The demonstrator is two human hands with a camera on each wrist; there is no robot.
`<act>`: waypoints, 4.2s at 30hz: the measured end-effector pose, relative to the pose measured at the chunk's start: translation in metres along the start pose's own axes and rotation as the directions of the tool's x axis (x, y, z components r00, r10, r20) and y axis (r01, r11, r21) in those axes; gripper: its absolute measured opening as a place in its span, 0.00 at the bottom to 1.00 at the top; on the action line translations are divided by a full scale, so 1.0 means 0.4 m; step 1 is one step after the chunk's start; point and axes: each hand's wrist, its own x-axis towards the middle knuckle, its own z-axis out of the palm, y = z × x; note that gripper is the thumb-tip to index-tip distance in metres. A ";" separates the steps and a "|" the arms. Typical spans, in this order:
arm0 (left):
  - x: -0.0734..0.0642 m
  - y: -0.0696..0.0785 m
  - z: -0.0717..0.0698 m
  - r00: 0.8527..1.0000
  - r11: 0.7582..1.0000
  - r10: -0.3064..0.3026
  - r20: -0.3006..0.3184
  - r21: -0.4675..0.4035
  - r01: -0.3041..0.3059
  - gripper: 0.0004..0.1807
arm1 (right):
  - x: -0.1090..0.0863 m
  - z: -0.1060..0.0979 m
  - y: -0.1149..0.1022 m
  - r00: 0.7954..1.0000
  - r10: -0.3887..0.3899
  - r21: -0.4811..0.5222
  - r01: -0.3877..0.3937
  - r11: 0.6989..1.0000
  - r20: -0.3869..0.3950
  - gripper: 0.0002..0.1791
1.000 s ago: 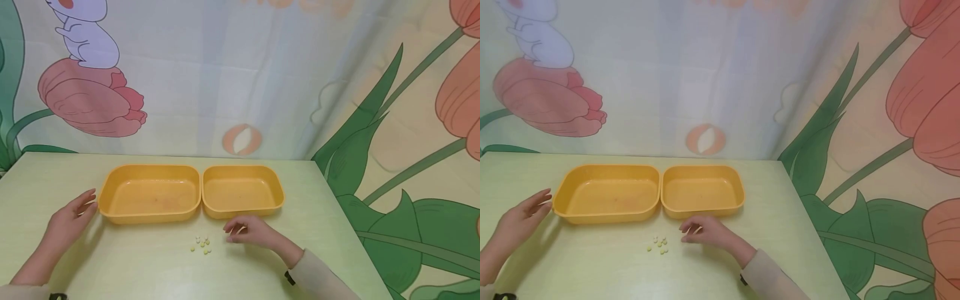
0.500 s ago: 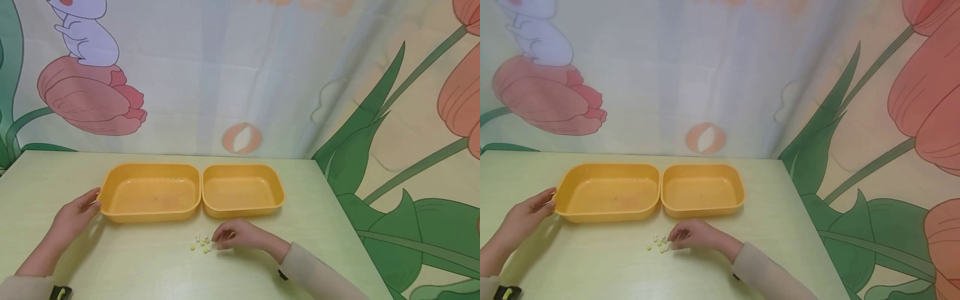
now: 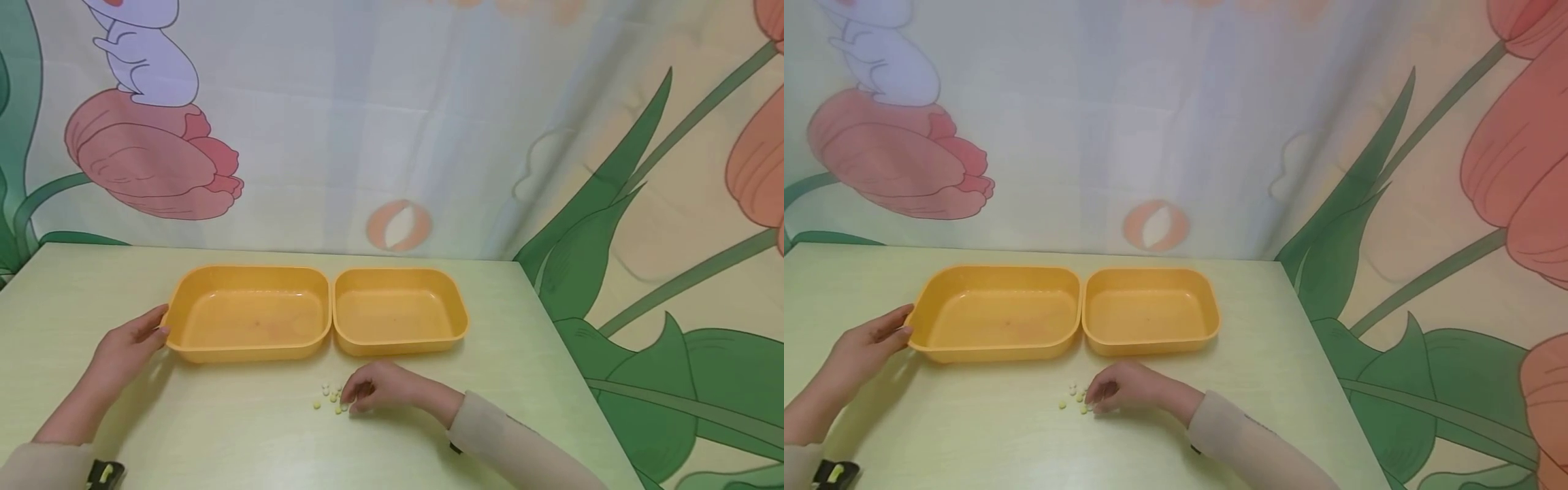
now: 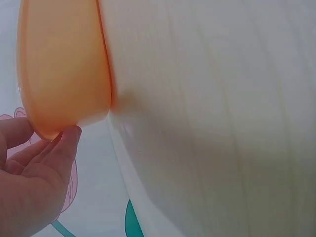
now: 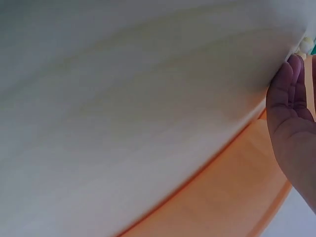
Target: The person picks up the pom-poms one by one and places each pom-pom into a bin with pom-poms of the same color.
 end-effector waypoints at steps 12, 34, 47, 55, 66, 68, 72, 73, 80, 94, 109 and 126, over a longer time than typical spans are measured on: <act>-0.003 0.005 0.001 1.000 1.000 -0.001 0.007 -0.002 0.001 0.34 | 0.011 0.011 0.002 0.999 -0.033 -0.069 0.033 0.997 0.008 0.07; -0.002 0.007 -0.004 0.999 0.999 -0.028 0.029 -0.032 0.029 0.34 | 0.023 0.007 -0.010 0.999 0.011 -0.148 -0.005 0.989 0.036 0.07; 0.003 0.004 -0.002 0.997 0.992 -0.051 0.053 -0.109 0.056 0.35 | 0.017 0.004 -0.015 0.999 0.016 -0.154 -0.010 0.988 0.036 0.05; 0.007 -0.001 0.001 0.997 0.984 -0.048 0.066 -0.170 0.059 0.34 | 0.009 -0.001 -0.007 1.000 0.024 -0.105 -0.023 0.994 0.008 0.04; 0.011 -0.007 0.003 0.998 0.975 -0.036 0.053 -0.216 0.047 0.34 | -0.021 -0.049 -0.020 0.999 0.030 0.000 -0.030 1.000 -0.017 0.06; 0.011 -0.009 0.005 0.998 0.967 -0.029 0.057 -0.250 0.042 0.33 | -0.027 -0.065 -0.028 1.000 0.025 0.015 -0.024 1.000 -0.011 0.06; 0.011 -0.014 0.008 0.998 0.953 -0.017 0.061 -0.300 0.035 0.34 | -0.041 -0.102 -0.050 0.999 0.040 0.056 -0.038 0.998 -0.022 0.07; 0.011 -0.015 0.008 0.998 0.952 -0.016 0.062 -0.304 0.035 0.34 | -0.044 -0.112 -0.056 0.999 0.044 0.063 -0.042 0.997 -0.029 0.07; 0.010 -0.020 0.011 0.998 0.951 -0.019 0.054 -0.306 0.035 0.34 | -0.070 -0.187 -0.098 0.998 0.047 0.055 -0.045 0.997 -0.042 0.06; 0.008 -0.012 0.005 0.998 0.956 -0.033 0.053 -0.289 0.047 0.33 | -0.082 -0.318 -0.174 0.997 0.063 0.025 -0.064 0.998 0.048 0.08; 0.017 0.009 -0.009 0.996 0.981 -0.049 0.077 -0.183 0.062 0.34 | -0.016 -0.451 -0.177 0.989 0.088 -0.034 -0.084 0.996 0.118 0.10; 0.019 0.007 0.000 0.998 0.988 -0.023 0.066 -0.150 0.033 0.33 | 0.120 -0.503 -0.119 0.963 0.206 0.021 -0.213 0.977 0.176 0.09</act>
